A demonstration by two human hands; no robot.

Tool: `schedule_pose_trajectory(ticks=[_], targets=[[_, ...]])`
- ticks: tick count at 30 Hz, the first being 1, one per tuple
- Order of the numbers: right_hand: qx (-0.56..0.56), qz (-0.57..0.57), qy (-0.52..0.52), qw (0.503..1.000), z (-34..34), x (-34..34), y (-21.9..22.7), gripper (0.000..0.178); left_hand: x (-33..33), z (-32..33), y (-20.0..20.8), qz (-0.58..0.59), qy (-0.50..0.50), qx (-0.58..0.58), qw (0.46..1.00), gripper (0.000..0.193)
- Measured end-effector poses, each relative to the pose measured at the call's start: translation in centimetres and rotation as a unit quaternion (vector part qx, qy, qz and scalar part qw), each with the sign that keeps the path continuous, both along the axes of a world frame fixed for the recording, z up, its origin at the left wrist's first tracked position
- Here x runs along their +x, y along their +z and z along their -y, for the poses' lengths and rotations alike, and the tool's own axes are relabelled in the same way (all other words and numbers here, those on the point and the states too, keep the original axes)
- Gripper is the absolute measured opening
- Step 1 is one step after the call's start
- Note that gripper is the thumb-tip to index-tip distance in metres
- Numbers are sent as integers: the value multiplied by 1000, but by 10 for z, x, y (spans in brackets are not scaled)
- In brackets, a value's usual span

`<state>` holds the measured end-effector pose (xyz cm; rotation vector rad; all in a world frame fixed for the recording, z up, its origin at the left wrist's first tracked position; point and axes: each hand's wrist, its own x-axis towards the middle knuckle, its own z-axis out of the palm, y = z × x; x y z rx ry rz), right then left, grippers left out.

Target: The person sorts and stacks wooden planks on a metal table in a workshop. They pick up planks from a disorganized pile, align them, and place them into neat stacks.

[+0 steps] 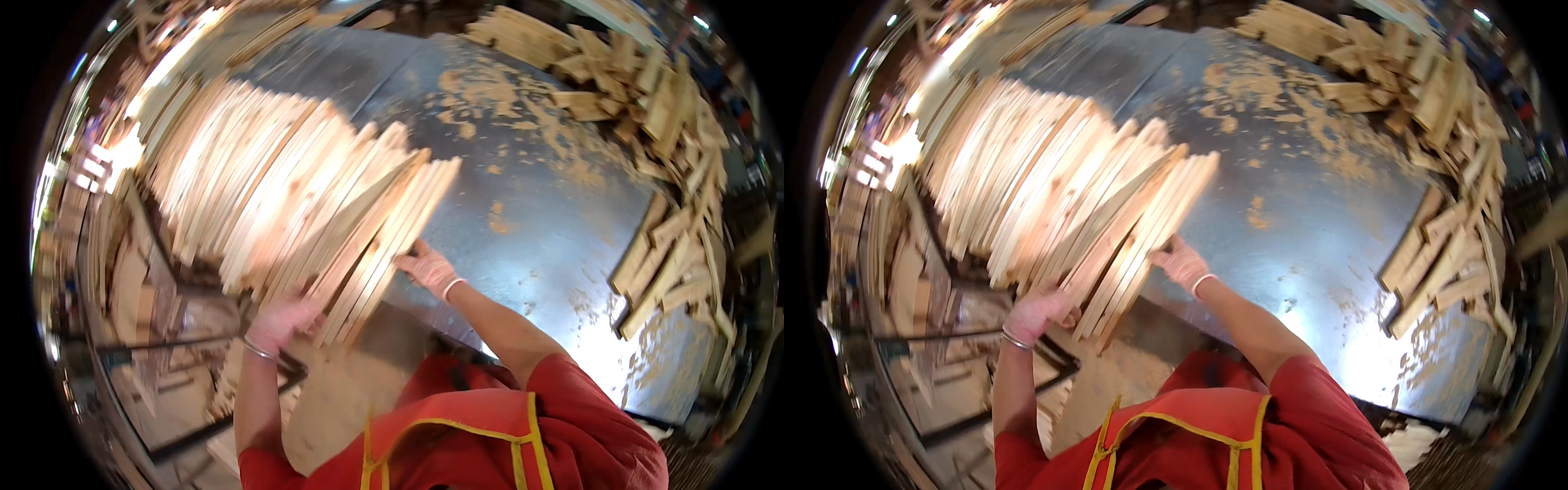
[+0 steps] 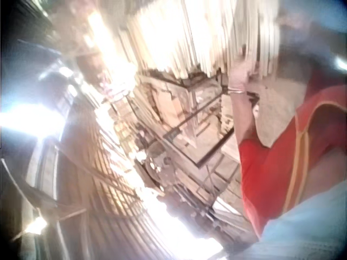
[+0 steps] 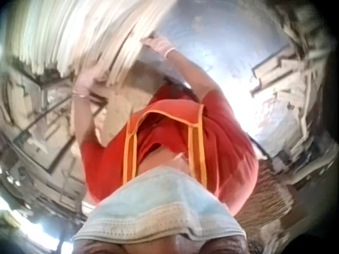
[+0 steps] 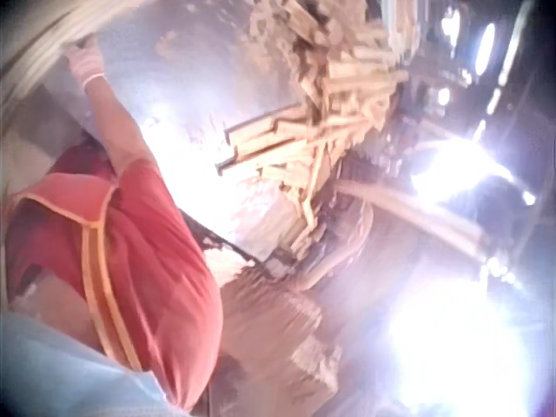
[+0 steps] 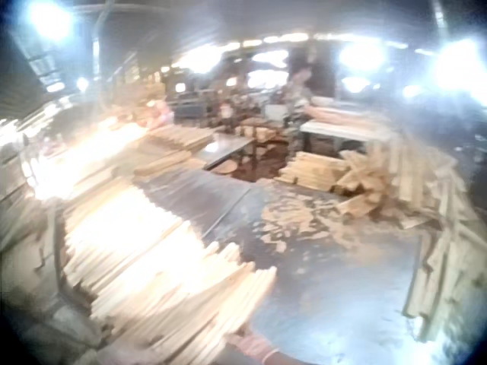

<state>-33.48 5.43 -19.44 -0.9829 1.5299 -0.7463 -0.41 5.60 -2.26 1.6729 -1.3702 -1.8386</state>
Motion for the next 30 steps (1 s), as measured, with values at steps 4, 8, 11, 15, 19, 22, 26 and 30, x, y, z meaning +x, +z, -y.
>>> schedule_pose_trajectory(ticks=[4,8,11,15,19,22,26,30], targets=[[-47,-28,8,998,-2,7,12,73,-50,22,47,6,-69,-75,995,68],[68,272,71,957,-12,-7,43,93,-93,10,39,-10,-155,-95,983,56],[49,265,47,962,-33,-51,46,91,-135,-2,-2,-64,-185,72,978,46],[-51,136,-122,982,-129,-156,33,83,-204,-22,-42,-76,-294,175,937,54],[-55,117,-247,960,-254,-257,53,82,-337,-40,-44,-132,-323,206,914,57],[-22,141,-342,929,-327,-331,80,83,-486,-8,16,-171,-376,107,904,50],[-45,52,-390,918,-382,-460,90,84,-696,16,119,-390,-268,-77,877,33],[-136,-57,-484,863,-387,-618,84,78,-833,-31,100,-346,-309,-207,861,28]])
